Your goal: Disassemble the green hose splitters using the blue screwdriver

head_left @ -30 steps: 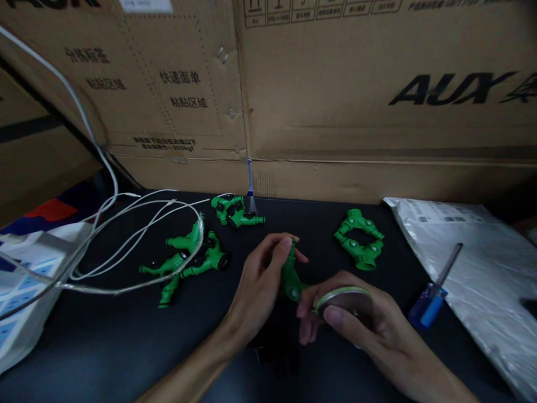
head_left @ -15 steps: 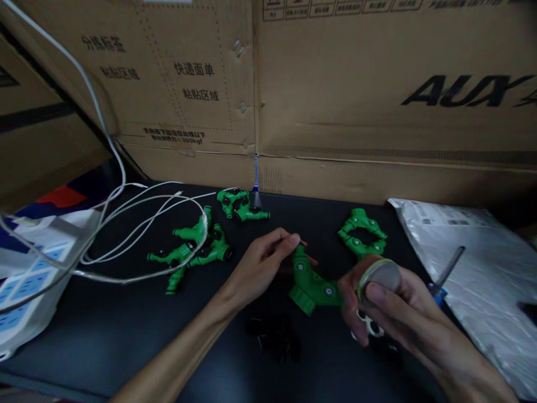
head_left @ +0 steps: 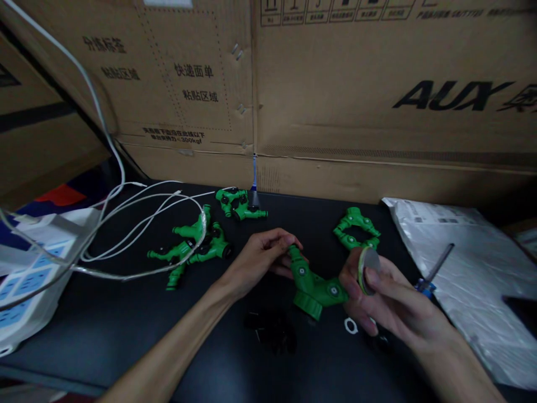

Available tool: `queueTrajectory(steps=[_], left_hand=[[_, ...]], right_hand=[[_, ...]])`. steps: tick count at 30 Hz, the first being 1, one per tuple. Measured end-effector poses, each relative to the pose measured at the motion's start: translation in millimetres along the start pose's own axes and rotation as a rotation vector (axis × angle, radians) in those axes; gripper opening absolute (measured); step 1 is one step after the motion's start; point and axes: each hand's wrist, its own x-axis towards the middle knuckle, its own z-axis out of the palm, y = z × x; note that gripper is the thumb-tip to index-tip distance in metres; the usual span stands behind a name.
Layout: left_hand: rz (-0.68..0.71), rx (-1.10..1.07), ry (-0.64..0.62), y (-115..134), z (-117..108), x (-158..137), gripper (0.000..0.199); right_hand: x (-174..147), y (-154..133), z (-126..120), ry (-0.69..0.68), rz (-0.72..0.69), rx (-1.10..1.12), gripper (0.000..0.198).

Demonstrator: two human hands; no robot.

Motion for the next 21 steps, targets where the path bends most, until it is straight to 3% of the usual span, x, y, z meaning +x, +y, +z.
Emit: queueTrajectory(steps=[4, 9, 14, 18, 21], left_hand=[[0.028, 0.043, -0.041, -5, 1, 1, 0.047], [0.117, 0.3, -0.053, -11, -4, 6, 0.047], [0.184, 0.483, -0.088, -15, 2, 8, 0.017], [0.251, 0.746, -0.288, -17, 31, 8, 0.008], [0.292, 0.848, -0.439, -19, 56, 14, 0.013]], right_hand=[[-2, 0, 0, -0.045, 0.057, 0.012, 0.014], [-6, -8, 1, 0.003, 0.029, -0.095, 0.021], [-32, -39, -6, 0.202, -0.234, -0.209, 0.021], [-66, -55, -8, 0.362, -0.463, -0.27, 0.023], [-87, -55, -8, 0.398, -0.504, -0.309, 0.022]])
